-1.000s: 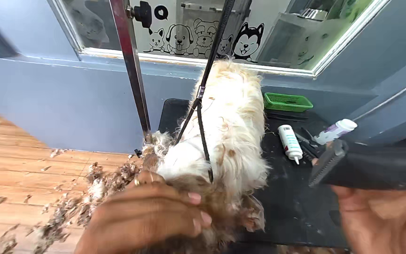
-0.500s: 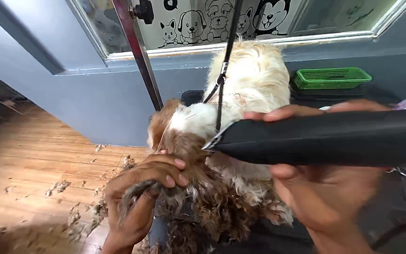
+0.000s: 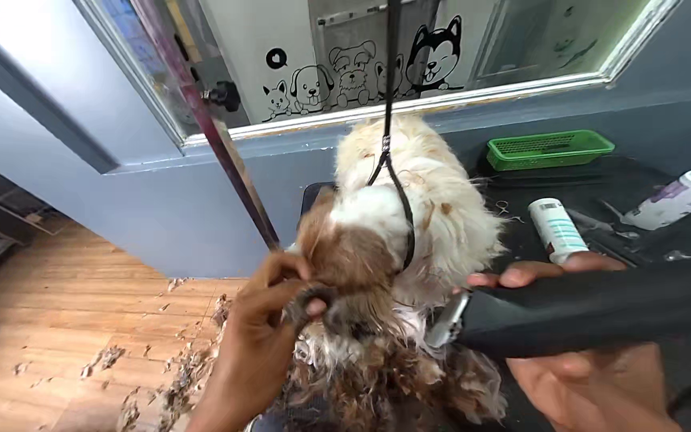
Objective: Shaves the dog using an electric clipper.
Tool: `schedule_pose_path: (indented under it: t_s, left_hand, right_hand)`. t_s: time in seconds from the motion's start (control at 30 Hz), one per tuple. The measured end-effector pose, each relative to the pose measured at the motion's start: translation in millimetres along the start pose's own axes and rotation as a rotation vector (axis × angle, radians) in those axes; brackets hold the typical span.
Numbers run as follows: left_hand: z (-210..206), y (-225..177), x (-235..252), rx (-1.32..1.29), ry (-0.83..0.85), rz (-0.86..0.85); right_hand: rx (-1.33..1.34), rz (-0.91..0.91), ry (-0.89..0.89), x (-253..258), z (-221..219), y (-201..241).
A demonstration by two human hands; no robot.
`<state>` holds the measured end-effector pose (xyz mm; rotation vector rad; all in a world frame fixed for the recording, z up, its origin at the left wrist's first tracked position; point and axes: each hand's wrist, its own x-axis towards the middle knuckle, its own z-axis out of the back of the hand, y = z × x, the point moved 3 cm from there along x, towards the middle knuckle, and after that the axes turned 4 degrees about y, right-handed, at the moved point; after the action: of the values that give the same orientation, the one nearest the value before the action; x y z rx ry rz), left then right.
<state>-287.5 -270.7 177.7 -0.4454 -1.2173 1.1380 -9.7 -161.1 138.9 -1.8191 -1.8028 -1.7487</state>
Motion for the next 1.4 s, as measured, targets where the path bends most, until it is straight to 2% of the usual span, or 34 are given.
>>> schedule_pose_path:
  t_s: [0.1, 0.2, 0.33, 0.43, 0.57, 0.7, 0.8, 0.9, 1.0, 1.23, 1.4]
  left_hand:
    - [-34, -9, -2, -0.029, 0.035, 0.062]
    - [-69, -16, -13, -0.094, -0.028, 0.198]
    - [-102, -16, -38, -0.409, -0.187, 0.479]
    - [-117, -24, -50, -0.658, -0.268, 0.568]
    - [-120, -32, -55, -0.809, -0.386, 0.592]
    - [-120, -36, -59, -0.859, -0.460, 0.595]
    - [-119, -35, -61, -0.886, -0.471, 0.552]
    - [-116, -33, -63, -0.871, -0.493, 0.549]
    - [-112, -32, -65, -0.863, -0.513, 0.562]
    - [-103, -26, -73, -0.983, -0.519, 0.558]
    - [-101, -25, -73, -1.087, -0.531, 0.576]
  right_hand:
    - [-0.008, 0.028, -0.095, -2, 27, 17]
    - [0.023, 0.040, -0.142, -4, 44, 30]
    - [0.030, -0.017, -0.148, -5, 57, 42]
    - [-0.052, -0.066, -0.113, 1, 58, 49]
    - [-0.221, -0.098, 0.018, 27, 55, 61]
    - [-0.268, -0.062, 0.165, 57, 43, 62]
    - [-0.319, -0.060, 0.356, 74, 17, 52]
    - [-0.316, -0.131, 0.559, 79, -1, 33]
    - [-0.241, -0.221, 0.669, 73, -11, 17]
    - [-0.119, -0.288, 0.703, 47, -13, 9]
    - [0.004, -0.309, 0.632, 40, -4, 22]
